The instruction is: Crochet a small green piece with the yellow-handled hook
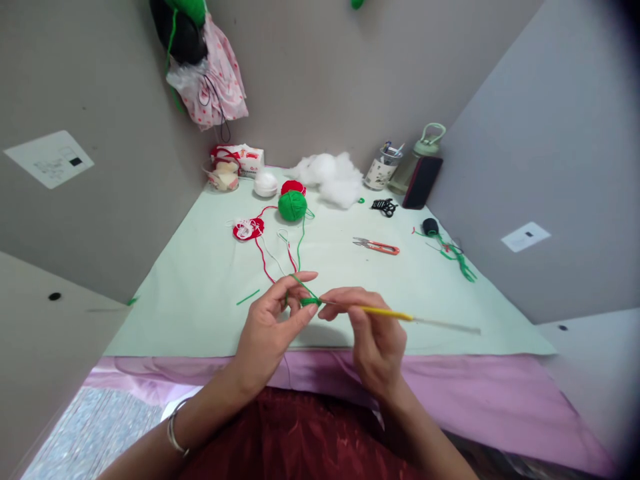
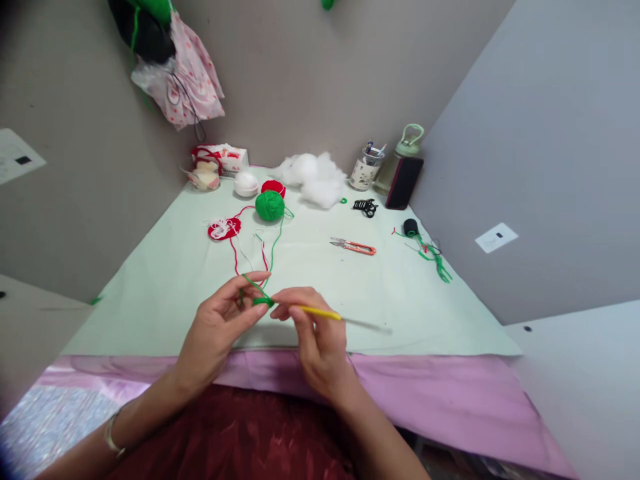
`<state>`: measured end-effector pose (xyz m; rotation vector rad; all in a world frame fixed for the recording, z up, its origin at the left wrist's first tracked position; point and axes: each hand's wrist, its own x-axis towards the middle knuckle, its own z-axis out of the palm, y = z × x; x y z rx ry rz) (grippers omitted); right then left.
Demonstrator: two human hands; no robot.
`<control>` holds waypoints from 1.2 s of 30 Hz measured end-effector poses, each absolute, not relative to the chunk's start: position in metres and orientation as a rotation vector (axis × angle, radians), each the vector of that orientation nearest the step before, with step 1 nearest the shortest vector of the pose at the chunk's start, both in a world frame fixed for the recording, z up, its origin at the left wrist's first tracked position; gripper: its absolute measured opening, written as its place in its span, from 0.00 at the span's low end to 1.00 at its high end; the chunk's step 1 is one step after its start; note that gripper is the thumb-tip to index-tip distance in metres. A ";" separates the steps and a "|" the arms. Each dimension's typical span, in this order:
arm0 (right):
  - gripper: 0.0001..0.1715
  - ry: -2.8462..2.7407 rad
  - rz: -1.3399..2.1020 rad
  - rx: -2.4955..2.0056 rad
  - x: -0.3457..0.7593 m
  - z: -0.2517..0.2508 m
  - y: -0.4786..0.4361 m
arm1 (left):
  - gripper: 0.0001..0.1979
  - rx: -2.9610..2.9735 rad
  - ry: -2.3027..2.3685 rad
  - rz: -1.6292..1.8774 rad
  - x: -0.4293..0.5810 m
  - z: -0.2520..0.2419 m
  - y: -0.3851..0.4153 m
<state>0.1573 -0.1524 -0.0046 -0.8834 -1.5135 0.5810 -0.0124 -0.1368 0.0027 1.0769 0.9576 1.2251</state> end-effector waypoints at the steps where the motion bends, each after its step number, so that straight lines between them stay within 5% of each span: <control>1: 0.15 -1.614 0.447 -0.903 0.158 -0.007 -0.154 | 0.17 1.057 0.962 1.235 -0.011 0.004 -0.137; 6: 0.23 -1.850 0.028 -0.930 0.159 -0.018 -0.156 | 0.25 0.678 0.770 1.094 -0.006 0.008 -0.134; 15: 0.11 -1.231 0.836 -0.788 0.150 -0.004 -0.142 | 0.23 0.691 0.704 1.082 -0.009 0.012 -0.132; 24: 0.25 -1.648 0.168 -0.903 0.148 -0.017 -0.151 | 0.23 0.615 0.720 1.075 -0.006 0.009 -0.131; 31: 0.11 -1.204 0.825 -0.838 0.154 -0.006 -0.142 | 0.18 0.604 0.721 1.094 -0.009 0.011 -0.127; 36: 0.08 -1.238 0.859 -0.866 0.150 -0.008 -0.140 | 0.20 0.816 0.811 1.085 -0.006 0.009 -0.133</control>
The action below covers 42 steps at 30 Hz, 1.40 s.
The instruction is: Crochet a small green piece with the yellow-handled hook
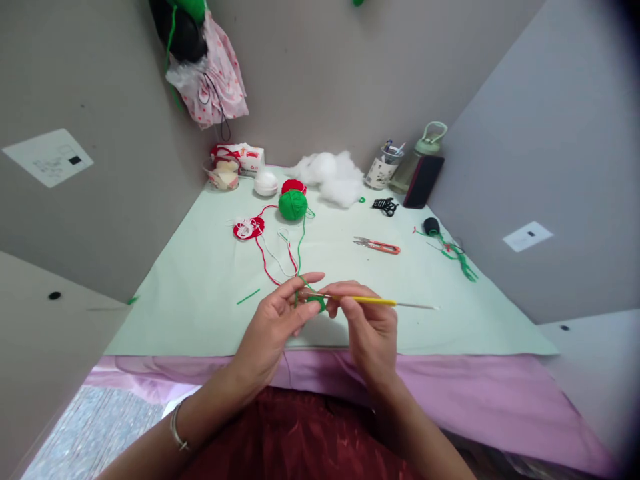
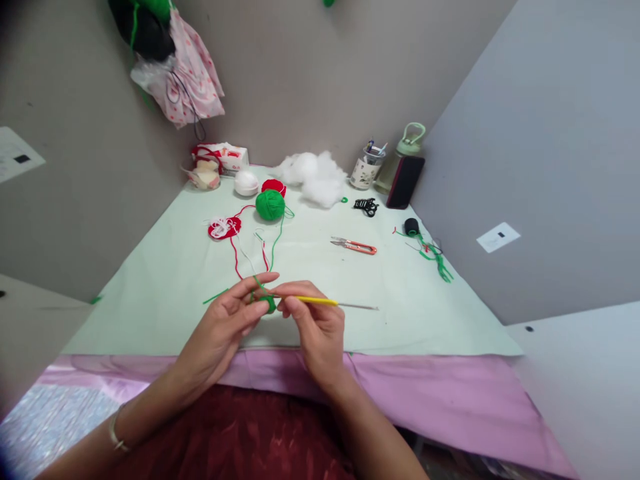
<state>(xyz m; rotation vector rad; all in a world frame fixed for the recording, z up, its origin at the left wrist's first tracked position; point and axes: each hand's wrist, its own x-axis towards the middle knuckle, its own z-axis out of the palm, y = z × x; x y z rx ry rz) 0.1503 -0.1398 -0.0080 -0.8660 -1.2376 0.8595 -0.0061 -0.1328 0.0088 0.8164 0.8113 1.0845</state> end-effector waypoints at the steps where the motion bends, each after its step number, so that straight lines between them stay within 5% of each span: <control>1: 0.09 -1.205 0.885 -0.863 0.151 -0.009 -0.139 | 0.19 0.823 0.823 1.081 -0.007 0.009 -0.133; 8: 0.13 -1.098 1.046 -0.780 0.155 -0.004 -0.139 | 0.17 0.841 0.830 1.130 -0.010 0.006 -0.133; 15: 0.14 -1.559 0.471 -0.928 0.156 -0.005 -0.154 | 0.16 0.986 0.954 1.223 -0.010 0.001 -0.136; 21: 0.26 -1.812 0.024 -0.884 0.157 -0.021 -0.152 | 0.22 0.761 0.813 1.135 -0.007 0.005 -0.135; 31: 0.11 -1.282 0.795 -0.823 0.151 -0.007 -0.143 | 0.23 0.643 0.700 1.076 -0.010 0.008 -0.130; 39: 0.22 -1.737 0.113 -0.901 0.152 -0.016 -0.152 | 0.24 0.637 0.727 1.096 -0.003 0.002 -0.132; 42: 0.20 -1.626 0.215 -0.892 0.156 -0.014 -0.151 | 0.21 0.508 0.673 0.991 -0.008 0.005 -0.128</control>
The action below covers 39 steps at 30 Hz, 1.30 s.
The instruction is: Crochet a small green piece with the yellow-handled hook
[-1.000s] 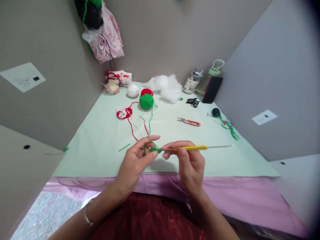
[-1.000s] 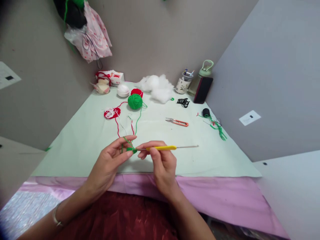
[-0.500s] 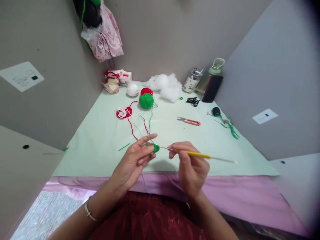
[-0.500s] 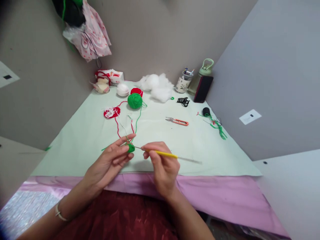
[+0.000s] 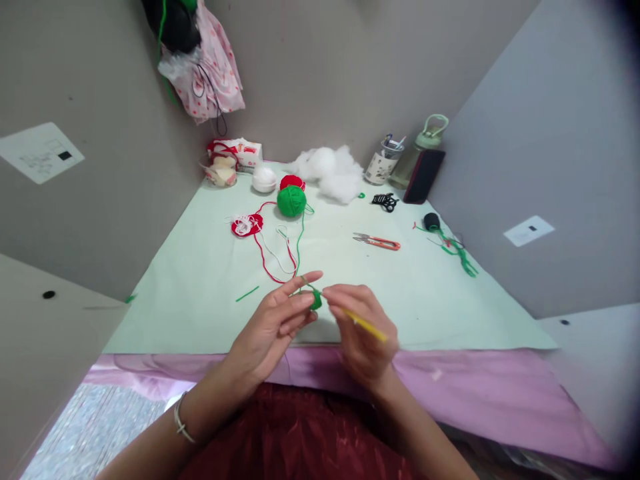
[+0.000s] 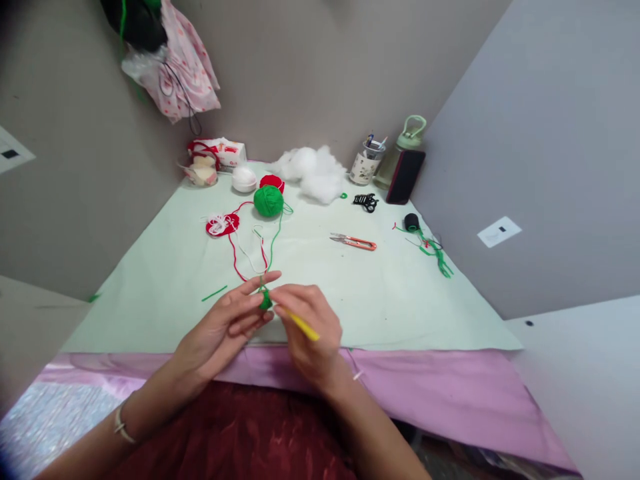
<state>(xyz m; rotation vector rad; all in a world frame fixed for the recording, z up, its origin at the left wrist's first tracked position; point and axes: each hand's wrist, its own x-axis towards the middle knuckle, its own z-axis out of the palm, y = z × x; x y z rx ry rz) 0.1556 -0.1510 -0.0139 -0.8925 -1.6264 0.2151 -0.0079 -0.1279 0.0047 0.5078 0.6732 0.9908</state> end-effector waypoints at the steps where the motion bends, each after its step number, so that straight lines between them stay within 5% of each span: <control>1: 0.18 -1.529 0.327 -0.891 0.156 -0.012 -0.150 | 0.20 0.493 0.668 0.989 -0.009 0.005 -0.127; 6: 0.11 -1.280 0.820 -0.812 0.154 -0.009 -0.142 | 0.19 0.668 0.748 1.112 -0.009 0.006 -0.128; 17: 0.12 -1.102 1.069 -0.721 0.155 -0.009 -0.138 | 0.16 0.856 0.839 1.126 -0.011 0.001 -0.134; 31: 0.21 -1.874 -0.145 -0.869 0.154 -0.022 -0.149 | 0.22 0.789 0.863 1.174 -0.007 0.002 -0.136; 39: 0.13 -1.284 0.671 -0.811 0.153 -0.010 -0.146 | 0.22 0.536 0.689 1.043 -0.014 0.008 -0.128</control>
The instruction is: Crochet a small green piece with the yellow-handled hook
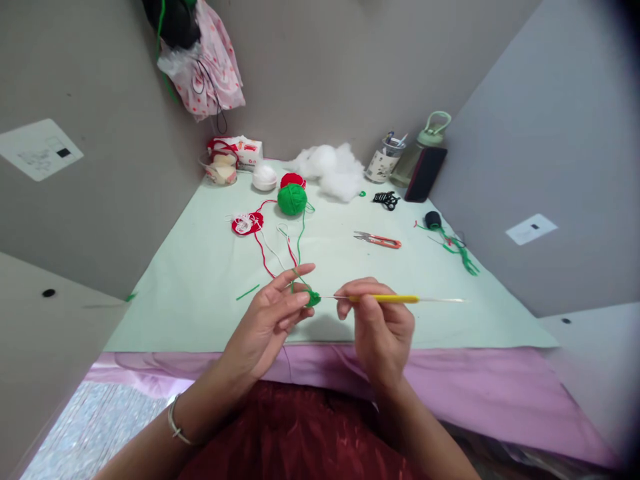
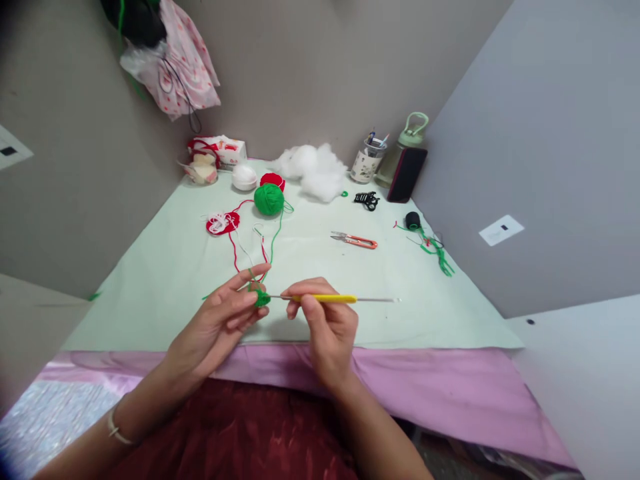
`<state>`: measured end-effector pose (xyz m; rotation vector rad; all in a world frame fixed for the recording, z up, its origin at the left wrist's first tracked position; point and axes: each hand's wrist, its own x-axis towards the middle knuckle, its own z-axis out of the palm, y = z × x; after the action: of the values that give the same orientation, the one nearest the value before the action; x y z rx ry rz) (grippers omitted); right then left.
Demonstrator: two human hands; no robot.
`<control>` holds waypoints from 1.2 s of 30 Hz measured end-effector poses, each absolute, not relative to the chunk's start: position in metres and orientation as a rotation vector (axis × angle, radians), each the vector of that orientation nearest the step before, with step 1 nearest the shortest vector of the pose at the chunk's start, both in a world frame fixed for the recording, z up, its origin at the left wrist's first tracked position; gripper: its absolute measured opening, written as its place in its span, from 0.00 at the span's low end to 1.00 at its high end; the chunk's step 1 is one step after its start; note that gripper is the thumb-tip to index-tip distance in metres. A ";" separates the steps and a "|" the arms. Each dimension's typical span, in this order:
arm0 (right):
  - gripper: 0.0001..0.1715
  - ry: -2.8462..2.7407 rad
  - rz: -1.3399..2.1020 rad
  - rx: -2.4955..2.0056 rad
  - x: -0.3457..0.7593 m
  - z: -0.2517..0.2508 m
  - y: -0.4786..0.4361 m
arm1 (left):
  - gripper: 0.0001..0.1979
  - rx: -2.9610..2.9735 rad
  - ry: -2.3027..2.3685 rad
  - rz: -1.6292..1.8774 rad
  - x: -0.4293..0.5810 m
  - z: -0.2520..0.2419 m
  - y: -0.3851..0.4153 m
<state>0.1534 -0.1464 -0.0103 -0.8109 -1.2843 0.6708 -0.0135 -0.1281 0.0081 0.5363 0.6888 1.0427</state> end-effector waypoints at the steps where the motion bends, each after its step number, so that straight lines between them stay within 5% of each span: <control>1: 0.12 -1.274 0.727 -0.792 0.153 -0.009 -0.145 | 0.22 0.576 0.696 1.060 -0.013 0.008 -0.129; 5: 0.11 -1.405 0.662 -0.834 0.148 -0.011 -0.143 | 0.21 0.743 0.737 1.113 -0.007 0.003 -0.134; 11: 0.22 -1.736 0.106 -0.938 0.151 -0.014 -0.153 | 0.21 0.596 0.726 1.081 -0.006 0.002 -0.132; 20: 0.10 -1.273 0.835 -0.816 0.155 -0.010 -0.143 | 0.17 0.665 0.754 1.093 -0.010 0.006 -0.130; 31: 0.13 -1.146 1.020 -0.797 0.156 -0.006 -0.138 | 0.15 0.861 0.832 1.120 -0.012 0.004 -0.135; 36: 0.13 -1.394 0.696 -0.921 0.157 -0.003 -0.150 | 0.15 0.961 0.886 1.168 -0.012 -0.003 -0.136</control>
<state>0.1568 -0.1501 -0.0033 -0.9209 -1.3945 0.6962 -0.0123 -0.1362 -0.0028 0.9613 0.8864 1.1682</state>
